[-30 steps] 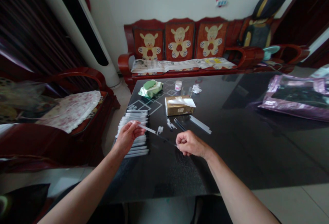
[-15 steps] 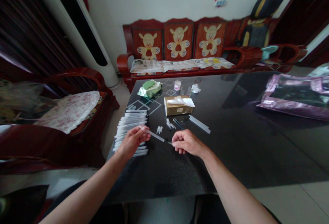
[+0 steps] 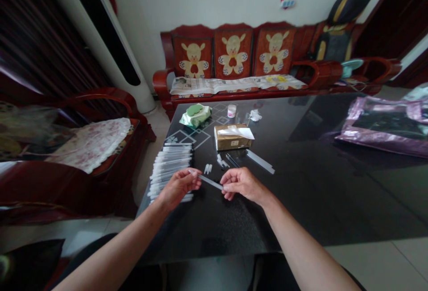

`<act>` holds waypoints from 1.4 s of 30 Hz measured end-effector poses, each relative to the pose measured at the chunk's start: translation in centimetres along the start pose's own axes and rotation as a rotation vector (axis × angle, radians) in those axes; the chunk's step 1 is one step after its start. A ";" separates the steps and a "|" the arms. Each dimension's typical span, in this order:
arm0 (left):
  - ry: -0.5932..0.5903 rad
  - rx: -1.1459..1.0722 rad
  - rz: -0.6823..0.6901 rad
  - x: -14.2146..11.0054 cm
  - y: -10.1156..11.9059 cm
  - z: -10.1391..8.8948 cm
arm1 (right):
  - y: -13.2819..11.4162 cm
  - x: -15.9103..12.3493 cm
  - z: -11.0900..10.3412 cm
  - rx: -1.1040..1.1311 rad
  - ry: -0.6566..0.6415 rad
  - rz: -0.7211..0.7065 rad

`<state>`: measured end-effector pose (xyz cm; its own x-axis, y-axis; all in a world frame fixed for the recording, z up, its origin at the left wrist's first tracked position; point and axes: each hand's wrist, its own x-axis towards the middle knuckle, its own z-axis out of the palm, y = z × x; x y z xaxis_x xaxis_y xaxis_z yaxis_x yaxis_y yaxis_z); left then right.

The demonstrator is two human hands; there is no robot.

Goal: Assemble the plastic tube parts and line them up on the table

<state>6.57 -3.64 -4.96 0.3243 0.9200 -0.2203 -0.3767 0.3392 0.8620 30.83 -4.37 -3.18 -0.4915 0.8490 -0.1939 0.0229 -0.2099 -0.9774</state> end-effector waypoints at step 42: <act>0.178 -0.140 0.051 0.8 0.2 -1.2 | 1.9 1.9 1.7 -0.089 0.309 -0.228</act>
<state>5.73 -2.57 -5.56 0.1483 0.9524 -0.2662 -0.5090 0.3043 0.8052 28.46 -3.97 -5.22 -0.2079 0.9778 0.0262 0.0254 0.0321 -0.9992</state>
